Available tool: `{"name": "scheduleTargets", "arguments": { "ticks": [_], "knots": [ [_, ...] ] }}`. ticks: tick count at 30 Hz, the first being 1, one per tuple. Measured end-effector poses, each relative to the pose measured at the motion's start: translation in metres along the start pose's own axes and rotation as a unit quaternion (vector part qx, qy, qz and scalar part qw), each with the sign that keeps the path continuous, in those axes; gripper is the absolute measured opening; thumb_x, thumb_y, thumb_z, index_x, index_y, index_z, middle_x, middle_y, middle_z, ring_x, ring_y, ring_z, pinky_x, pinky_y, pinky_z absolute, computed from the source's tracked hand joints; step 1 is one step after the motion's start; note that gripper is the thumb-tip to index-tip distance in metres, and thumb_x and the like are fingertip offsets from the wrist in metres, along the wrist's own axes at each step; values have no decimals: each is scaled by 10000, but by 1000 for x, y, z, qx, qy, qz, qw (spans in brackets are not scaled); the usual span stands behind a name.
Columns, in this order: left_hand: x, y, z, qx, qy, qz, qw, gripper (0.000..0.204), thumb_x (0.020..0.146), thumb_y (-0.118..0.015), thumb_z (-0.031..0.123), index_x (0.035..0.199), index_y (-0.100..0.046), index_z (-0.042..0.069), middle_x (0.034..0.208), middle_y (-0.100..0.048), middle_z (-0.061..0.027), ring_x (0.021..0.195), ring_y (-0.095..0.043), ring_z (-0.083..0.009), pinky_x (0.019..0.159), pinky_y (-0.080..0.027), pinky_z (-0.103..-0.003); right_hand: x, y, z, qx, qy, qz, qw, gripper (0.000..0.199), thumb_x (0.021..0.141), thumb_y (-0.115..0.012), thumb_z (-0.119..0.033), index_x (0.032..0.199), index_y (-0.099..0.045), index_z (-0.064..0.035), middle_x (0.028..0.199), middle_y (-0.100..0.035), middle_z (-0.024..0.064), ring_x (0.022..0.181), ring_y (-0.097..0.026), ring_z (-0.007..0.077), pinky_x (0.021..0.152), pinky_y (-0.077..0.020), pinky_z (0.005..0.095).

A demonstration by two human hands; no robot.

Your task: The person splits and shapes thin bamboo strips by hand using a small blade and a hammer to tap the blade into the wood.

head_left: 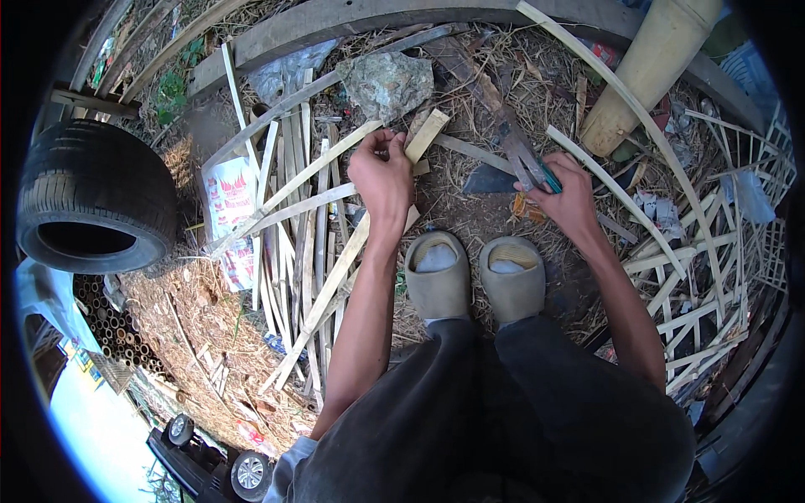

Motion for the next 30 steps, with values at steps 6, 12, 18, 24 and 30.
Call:
{"name": "scheduleTargets", "arguments": {
  "ticks": [6, 12, 18, 24, 30],
  "knots": [
    [-6, -1, -11, -21, 11, -16, 1000, 148, 912, -762, 88, 975, -749, -45, 754, -730, -156, 633, -658, -209, 652, -529, -364, 20, -11, -50, 75, -128, -42, 988, 317, 773, -921, -240, 802, -707, -7, 642, -600, 59, 564, -587, 191, 583, -480, 375],
    [-22, -6, -15, -52, -15, -31, 998, 141, 943, -730, 80, 988, -732, -53, 834, -728, -178, 695, -673, -220, 672, -527, -364, 31, -34, -35, 51, -64, 19, 996, 374, 773, -929, -301, 744, -693, -11, 650, -608, 76, 564, -610, 226, 576, -483, 386],
    [-18, 5, -28, -120, -42, -116, 985, 143, 992, -699, 106, 1002, -719, -35, 889, -732, -137, 732, -671, -161, 677, -514, -334, 24, -16, -54, 64, -117, -15, 991, 300, 848, -870, -278, 831, -744, -7, 706, -663, 122, 629, -682, 310, 598, -496, 417],
    [-32, -15, -19, 70, -249, -47, 965, 77, 959, -671, 57, 1003, -685, -6, 905, -671, -189, 871, -621, -381, 771, -489, -460, 34, -33, -41, -43, -54, 4, 998, 313, 815, -879, -258, 836, -710, 5, 807, -711, 188, 716, -701, 392, 661, -536, 462],
    [-32, -27, -16, 55, -286, -55, 955, 102, 946, -637, 27, 1047, -641, 12, 959, -623, -173, 956, -586, -376, 811, -496, -484, 28, -34, -50, -97, -59, -33, 993, 339, 825, -859, -253, 885, -690, 34, 832, -700, 202, 791, -688, 418, 724, -532, 476]
  ]
}}
Point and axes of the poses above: each hand's wrist, its own x-axis towards the middle knuckle, its own y-axis out of the back of the hand, z = x × y, the point moved 1 cm from there along x, towards the middle knuckle
